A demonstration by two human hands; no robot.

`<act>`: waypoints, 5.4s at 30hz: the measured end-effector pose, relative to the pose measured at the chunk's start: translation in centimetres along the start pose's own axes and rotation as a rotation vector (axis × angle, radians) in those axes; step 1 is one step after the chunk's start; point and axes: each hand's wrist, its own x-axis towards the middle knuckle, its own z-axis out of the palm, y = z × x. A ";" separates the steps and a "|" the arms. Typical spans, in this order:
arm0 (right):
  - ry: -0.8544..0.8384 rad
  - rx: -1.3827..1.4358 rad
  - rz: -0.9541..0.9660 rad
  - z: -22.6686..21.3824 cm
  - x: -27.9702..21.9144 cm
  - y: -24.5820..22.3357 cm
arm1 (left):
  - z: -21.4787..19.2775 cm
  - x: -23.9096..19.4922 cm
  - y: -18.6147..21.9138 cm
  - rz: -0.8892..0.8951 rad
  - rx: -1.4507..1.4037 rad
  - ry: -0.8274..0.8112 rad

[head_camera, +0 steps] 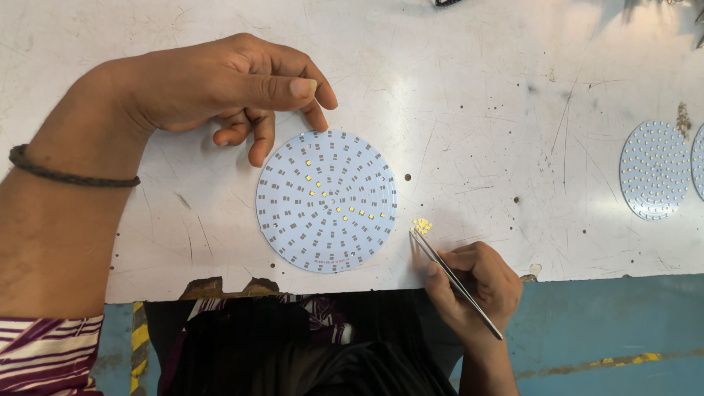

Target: The person uses tweezers to pick up small yellow LED components and place them into designated spots on a circular LED board. They rotate the board to access different areas and continue placing components one by one.

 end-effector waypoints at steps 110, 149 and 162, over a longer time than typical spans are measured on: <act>-0.137 0.030 0.008 -1.3 1.3 1.1 | 0.7 0.2 0.0 -0.015 0.063 0.031; -0.235 0.191 0.002 -3.4 1.3 4.0 | 0.6 0.3 0.2 -0.068 0.057 0.024; -0.234 0.159 -0.091 -2.7 2.1 3.1 | 0.6 0.2 0.2 -0.024 0.064 0.014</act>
